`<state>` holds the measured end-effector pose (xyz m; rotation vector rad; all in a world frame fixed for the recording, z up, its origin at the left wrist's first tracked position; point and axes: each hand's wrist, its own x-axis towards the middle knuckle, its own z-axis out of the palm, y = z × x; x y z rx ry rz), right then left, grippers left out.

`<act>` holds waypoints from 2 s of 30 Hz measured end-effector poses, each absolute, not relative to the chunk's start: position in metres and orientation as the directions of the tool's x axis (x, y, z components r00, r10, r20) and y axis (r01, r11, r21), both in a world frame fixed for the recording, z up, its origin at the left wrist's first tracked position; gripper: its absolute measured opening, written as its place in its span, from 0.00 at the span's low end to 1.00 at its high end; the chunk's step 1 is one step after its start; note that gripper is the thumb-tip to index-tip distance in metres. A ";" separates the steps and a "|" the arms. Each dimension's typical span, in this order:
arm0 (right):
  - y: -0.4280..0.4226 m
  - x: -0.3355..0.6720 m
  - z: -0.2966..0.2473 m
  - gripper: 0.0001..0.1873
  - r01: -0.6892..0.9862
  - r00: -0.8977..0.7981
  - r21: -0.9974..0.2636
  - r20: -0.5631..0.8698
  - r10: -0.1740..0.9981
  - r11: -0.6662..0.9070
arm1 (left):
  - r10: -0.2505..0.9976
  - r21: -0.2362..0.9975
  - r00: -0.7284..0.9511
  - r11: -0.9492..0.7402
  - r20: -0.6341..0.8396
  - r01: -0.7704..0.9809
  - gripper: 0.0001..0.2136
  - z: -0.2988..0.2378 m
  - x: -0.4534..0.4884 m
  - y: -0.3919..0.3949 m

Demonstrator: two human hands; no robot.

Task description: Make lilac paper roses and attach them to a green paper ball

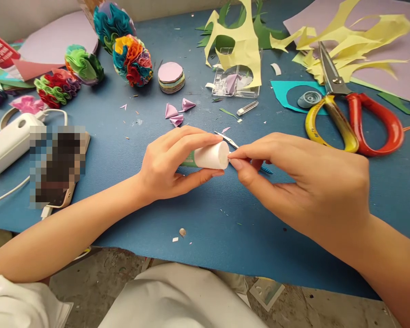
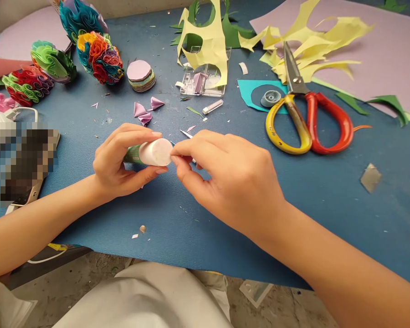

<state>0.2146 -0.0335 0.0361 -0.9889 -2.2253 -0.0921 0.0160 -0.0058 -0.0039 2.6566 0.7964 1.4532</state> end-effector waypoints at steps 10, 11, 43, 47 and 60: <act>-0.035 0.215 0.042 0.05 0.660 -0.464 -0.285 0.572 0.676 0.695 | 0.514 0.261 0.439 -0.815 0.736 0.517 0.19 -0.006 0.013 -0.007; -0.036 0.215 0.043 0.05 0.657 -0.465 -0.287 0.573 0.675 0.696 | 0.514 0.262 0.438 -0.816 0.738 0.515 0.18 -0.006 0.013 -0.007; -0.039 0.214 0.052 0.06 0.657 -0.394 -0.419 0.518 0.760 0.627 | 0.421 0.134 0.426 -0.820 0.801 0.557 0.12 -0.005 0.012 -0.005; -0.040 0.214 0.052 0.06 0.654 -0.397 -0.411 0.528 0.751 0.635 | 0.425 0.117 0.428 -0.805 0.798 0.581 0.12 -0.005 0.013 -0.005; -0.028 0.222 0.044 0.07 0.545 -0.512 -0.214 0.681 0.524 0.811 | 0.379 0.185 0.434 -0.886 0.817 0.425 0.15 0.002 0.015 -0.011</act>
